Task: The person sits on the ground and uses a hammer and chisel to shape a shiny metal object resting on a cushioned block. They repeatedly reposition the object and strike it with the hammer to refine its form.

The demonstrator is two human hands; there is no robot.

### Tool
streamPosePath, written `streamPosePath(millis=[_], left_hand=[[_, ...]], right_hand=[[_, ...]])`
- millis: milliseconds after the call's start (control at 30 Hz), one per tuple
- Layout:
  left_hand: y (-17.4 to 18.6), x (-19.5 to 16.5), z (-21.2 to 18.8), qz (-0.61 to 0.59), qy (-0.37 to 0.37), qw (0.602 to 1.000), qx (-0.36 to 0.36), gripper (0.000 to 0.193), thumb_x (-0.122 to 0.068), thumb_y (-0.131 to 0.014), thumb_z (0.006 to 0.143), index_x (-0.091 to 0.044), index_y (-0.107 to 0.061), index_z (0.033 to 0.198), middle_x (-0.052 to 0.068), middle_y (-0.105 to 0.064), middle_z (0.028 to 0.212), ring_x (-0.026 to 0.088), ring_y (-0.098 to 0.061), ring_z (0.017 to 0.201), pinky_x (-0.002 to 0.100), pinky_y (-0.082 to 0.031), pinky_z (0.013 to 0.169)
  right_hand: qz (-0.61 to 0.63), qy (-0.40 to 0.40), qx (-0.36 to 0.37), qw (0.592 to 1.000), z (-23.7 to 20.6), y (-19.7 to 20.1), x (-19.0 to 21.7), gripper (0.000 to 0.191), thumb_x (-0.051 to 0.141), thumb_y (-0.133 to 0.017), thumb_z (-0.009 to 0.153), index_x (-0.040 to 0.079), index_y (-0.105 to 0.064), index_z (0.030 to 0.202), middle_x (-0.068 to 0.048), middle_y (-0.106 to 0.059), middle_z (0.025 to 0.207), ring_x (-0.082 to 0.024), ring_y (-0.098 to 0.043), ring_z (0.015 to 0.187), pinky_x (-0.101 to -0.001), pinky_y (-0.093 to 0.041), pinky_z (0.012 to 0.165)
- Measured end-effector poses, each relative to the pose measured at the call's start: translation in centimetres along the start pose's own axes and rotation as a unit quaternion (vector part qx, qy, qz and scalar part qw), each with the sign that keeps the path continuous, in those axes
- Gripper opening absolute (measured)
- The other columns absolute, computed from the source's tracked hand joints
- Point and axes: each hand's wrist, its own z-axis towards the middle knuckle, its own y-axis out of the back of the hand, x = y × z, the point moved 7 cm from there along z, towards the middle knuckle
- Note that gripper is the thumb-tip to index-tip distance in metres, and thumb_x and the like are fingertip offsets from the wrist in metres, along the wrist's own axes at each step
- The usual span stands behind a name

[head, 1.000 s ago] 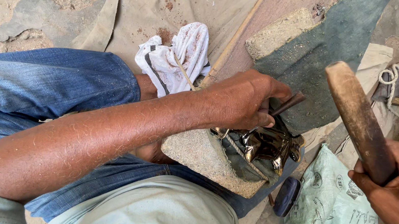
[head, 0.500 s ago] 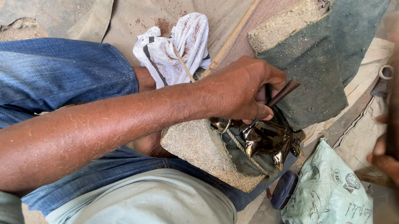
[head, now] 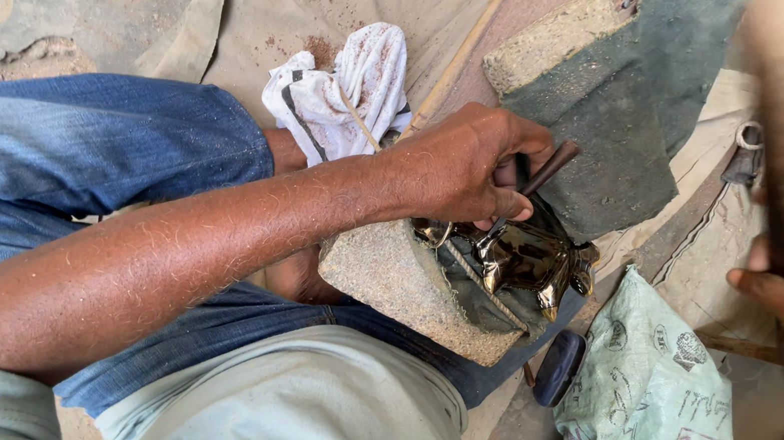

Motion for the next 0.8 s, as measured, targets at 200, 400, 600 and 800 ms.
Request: streamPosePath(millis=[200, 400, 600, 800], left_hand=[[-0.6, -0.3, -0.4, 0.059, -0.045, 0.997, -0.019, 0.032, -0.014, -0.082, 0.084, -0.004, -0.066, 0.110, 0.008, -0.076, 0.075, 0.016, -0.076, 0.069, 0.037, -0.058, 0.060], [-1.1, -1.0, -0.5, 0.039, -0.162, 0.986, 0.017, 0.043, -0.015, -0.080, 0.088, -0.002, -0.062, 0.125, 0.012, -0.078, 0.092, 0.018, -0.078, 0.080, 0.036, -0.061, 0.066], [-1.4, -0.5, 0.2, 0.029, -0.126, 0.990, 0.048, 0.038, -0.017, -0.077, 0.091, -0.003, -0.058, 0.120, 0.010, -0.077, 0.082, 0.016, -0.077, 0.072, 0.035, -0.059, 0.062], [-0.8, -1.0, -1.1, 0.043, -0.183, 0.982, 0.023, 0.030, -0.017, -0.081, 0.090, -0.004, -0.058, 0.103, 0.007, -0.073, 0.072, 0.014, -0.070, 0.063, 0.035, -0.053, 0.056]], right_hand=[[0.002, 0.111, -0.007, 0.994, -3.4, 0.0, 1.7, 0.045, -0.004, -0.072, 0.079, 0.001, -0.065, 0.123, -0.011, -0.068, 0.090, -0.018, -0.068, 0.073, -0.0334, -0.054, 0.066], [-0.128, -0.116, -0.004, 0.985, -4.0, -0.5, 1.6, 0.031, 0.010, -0.078, 0.098, -0.003, -0.069, 0.125, -0.016, -0.067, 0.082, -0.026, -0.066, 0.065, -0.0365, -0.055, 0.062], [-0.077, 0.005, -0.076, 0.994, -7.2, 0.0, 2.1, 0.029, 0.002, -0.077, 0.096, 0.001, -0.061, 0.119, -0.011, -0.065, 0.082, -0.019, -0.064, 0.065, -0.0320, -0.055, 0.062], [-0.022, 0.158, -0.057, 0.986, -7.3, 1.0, 4.4, 0.054, -0.002, -0.070, 0.088, 0.011, -0.056, 0.139, -0.008, -0.067, 0.097, -0.017, -0.067, 0.075, -0.0339, -0.056, 0.064]])
